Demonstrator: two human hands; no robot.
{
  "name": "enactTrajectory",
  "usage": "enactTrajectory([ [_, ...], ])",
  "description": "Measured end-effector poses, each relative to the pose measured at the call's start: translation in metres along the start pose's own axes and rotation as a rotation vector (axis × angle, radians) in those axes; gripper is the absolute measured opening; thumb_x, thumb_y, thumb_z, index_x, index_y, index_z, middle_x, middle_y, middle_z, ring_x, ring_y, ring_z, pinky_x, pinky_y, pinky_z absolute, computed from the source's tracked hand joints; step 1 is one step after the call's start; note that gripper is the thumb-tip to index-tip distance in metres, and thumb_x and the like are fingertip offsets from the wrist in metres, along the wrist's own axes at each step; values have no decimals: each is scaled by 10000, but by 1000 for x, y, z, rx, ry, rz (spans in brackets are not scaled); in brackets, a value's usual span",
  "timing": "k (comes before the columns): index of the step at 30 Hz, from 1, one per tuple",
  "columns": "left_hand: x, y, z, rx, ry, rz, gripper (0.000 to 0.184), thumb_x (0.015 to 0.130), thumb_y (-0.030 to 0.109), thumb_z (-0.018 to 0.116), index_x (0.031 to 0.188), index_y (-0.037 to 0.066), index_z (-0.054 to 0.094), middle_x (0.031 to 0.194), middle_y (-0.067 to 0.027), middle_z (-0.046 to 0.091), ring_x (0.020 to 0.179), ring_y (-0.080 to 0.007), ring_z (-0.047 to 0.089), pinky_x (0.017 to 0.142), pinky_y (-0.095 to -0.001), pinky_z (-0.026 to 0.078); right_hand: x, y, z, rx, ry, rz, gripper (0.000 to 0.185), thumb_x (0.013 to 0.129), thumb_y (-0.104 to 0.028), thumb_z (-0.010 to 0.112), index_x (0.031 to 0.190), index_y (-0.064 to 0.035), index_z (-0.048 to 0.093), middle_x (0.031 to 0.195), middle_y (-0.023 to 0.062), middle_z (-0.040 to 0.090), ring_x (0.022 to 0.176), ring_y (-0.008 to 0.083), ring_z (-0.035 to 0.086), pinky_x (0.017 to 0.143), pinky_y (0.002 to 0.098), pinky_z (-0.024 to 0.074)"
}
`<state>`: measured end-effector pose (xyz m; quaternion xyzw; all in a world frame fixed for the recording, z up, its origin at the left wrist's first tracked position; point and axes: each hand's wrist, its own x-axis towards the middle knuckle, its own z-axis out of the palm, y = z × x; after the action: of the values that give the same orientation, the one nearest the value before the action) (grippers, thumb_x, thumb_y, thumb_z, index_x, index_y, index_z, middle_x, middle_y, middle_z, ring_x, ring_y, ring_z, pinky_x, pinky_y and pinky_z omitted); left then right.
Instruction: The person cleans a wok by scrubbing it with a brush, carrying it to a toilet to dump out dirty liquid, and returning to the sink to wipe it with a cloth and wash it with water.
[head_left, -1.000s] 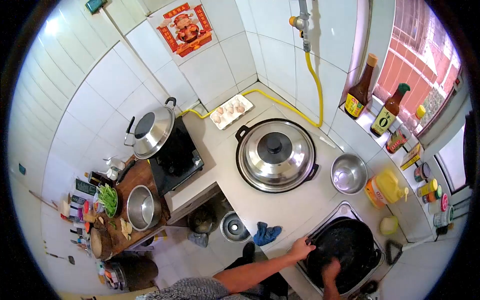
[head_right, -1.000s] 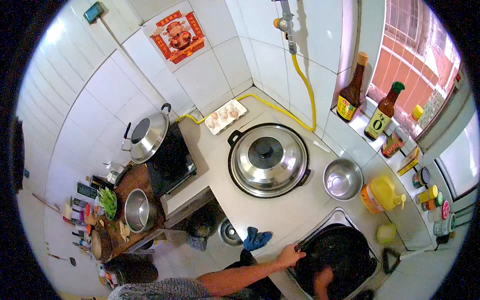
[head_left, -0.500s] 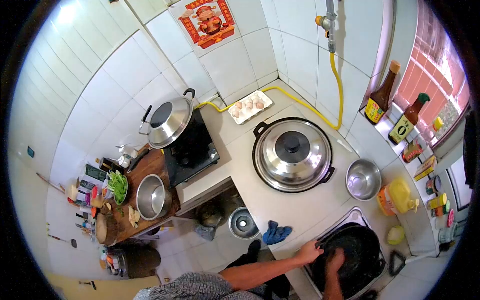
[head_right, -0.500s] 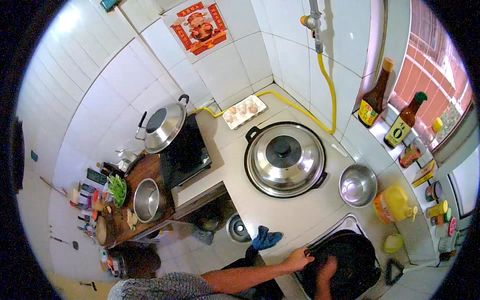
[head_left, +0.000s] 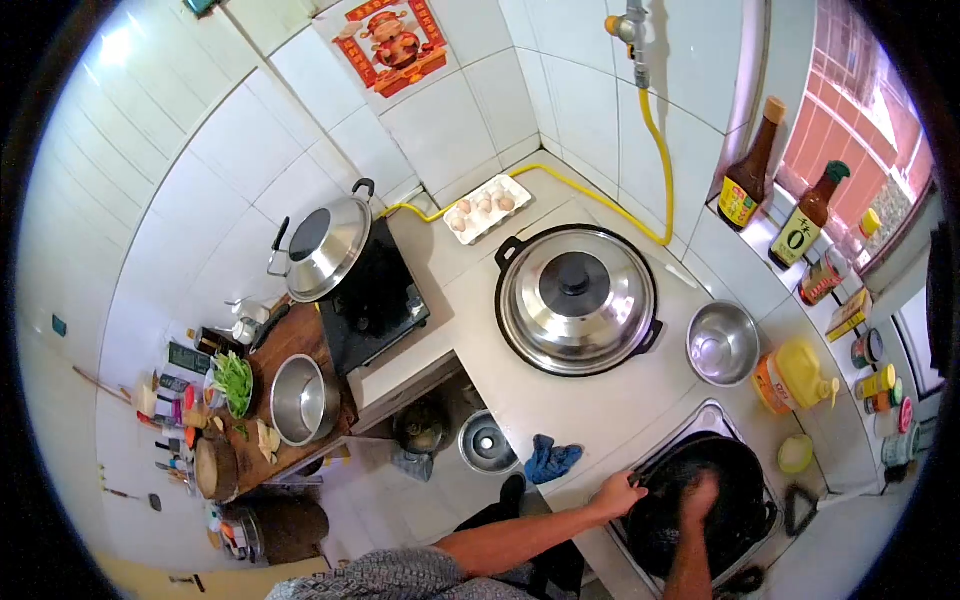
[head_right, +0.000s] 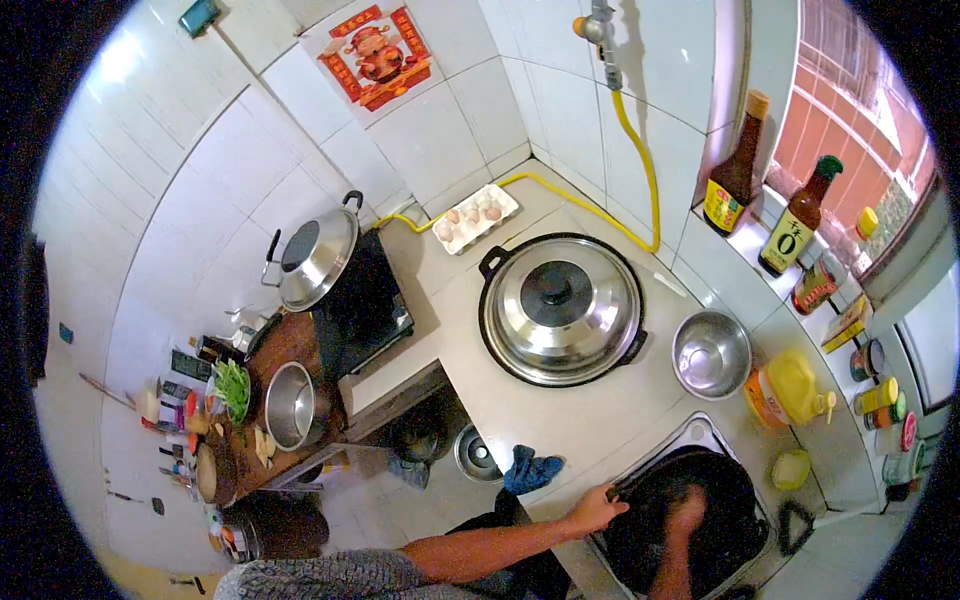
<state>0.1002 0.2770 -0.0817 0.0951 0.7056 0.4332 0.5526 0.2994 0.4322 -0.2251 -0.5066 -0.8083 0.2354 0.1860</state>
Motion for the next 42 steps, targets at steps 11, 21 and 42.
enactTrajectory([
  [11, 4, -5, 7, 63, 27, 33, 382, 831, 207, 740, 1095, -40, 616, 776, -117, 647, 637, -205, 597, 627, -370, 475, -57, -20, 28, 67, -96, 16, 287, 745, -78, 674, 1015, 21, 672, 1024, 249, 655, 970, 460, 593, 872, 483, 474],
  [21, 5, -8, 6, 20, -20, -30, 328, 824, 212, 745, 996, -30, 605, 729, -112, 634, 643, -212, 592, 639, -357, 472, -72, -100, -108, -133, -321, 256, 398, 825, -121, 631, 1207, -8, 647, 1154, 239, 662, 1030, 435, 631, 889, 443, 501],
  [42, 11, -10, 4, 76, 71, 50, 330, 812, 234, 746, 970, -14, 596, 802, -126, 660, 766, -220, 631, 715, -366, 488, -55, -61, -52, 770, -452, 561, 292, 792, 20, 642, 1084, 10, 637, 1011, 81, 670, 902, 203, 614, 805, 350, 494],
])
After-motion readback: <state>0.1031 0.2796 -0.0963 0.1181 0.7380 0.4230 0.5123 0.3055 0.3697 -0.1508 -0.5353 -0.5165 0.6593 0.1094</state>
